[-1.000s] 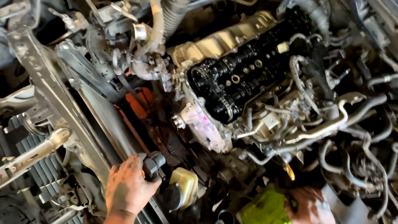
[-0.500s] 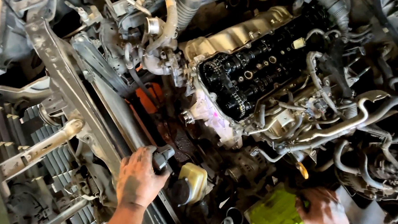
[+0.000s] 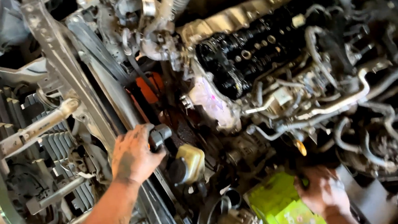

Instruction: Inspecting and pointing at components within a car engine bay using a flashlight

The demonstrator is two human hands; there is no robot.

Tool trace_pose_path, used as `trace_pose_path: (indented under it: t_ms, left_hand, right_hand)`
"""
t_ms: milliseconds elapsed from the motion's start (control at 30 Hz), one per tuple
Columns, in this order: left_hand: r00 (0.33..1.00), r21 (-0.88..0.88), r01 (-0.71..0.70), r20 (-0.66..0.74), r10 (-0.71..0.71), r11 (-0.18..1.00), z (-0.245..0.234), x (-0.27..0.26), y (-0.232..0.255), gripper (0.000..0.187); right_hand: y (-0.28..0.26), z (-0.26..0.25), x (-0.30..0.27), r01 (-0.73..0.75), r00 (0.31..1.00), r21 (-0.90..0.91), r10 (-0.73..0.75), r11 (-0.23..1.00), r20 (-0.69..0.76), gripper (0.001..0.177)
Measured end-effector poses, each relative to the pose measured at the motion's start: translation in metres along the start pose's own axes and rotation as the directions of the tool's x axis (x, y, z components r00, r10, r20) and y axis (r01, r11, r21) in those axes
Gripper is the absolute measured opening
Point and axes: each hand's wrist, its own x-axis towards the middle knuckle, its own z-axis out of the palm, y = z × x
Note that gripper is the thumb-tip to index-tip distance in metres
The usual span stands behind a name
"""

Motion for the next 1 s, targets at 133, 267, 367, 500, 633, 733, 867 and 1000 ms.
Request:
trace_pose_path:
  t_ms: [133,267,367,500,633,733,867,1000]
  left_hand:
    - [0.993,0.156,-0.098,0.078,0.086,0.983,-0.020,0.002,0.022,0.085]
    - [0.906,0.230,-0.226,0.408,0.117,0.947,-0.046,0.005,0.093,0.113]
    - [0.885,0.102,-0.203,0.444,0.138,0.974,-0.075,0.004,0.167,0.114]
    - [0.867,0.151,-0.214,0.485,0.116,0.965,-0.074,0.030,0.218,0.116]
    - [0.857,0.303,-0.288,0.504,0.104,0.908,-0.052,0.052,0.228,0.119]
    - [0.874,0.304,-0.250,0.479,0.079,0.919,-0.059,0.055,0.227,0.112]
    - [0.896,0.193,-0.160,0.439,0.061,0.968,-0.094,0.044,0.222,0.105]
    - [0.959,-0.039,-0.170,0.222,0.175,0.985,-0.080,0.017,0.163,0.103]
  right_hand:
    - [-0.008,-0.010,0.007,0.004,0.999,0.002,-0.004,1.000,-0.034,0.033]
    - [-0.016,-0.026,0.003,0.075,0.997,0.068,-0.074,0.995,-0.020,0.025]
    - [-0.018,-0.031,0.003,0.041,0.997,0.052,-0.044,0.998,0.070,0.034]
    - [-0.018,-0.026,0.004,0.081,0.996,-0.018,-0.081,0.997,-0.044,0.027]
    - [-0.017,-0.030,0.004,0.118,0.991,0.031,-0.116,0.993,-0.064,0.028]
    - [-0.018,-0.030,0.004,0.079,0.997,0.067,-0.078,0.995,-0.023,0.031]
    - [-0.015,-0.023,0.005,0.086,0.995,0.042,-0.084,0.995,-0.053,0.025]
    - [-0.017,-0.024,0.003,0.092,0.991,0.059,-0.086,0.994,-0.099,0.032]
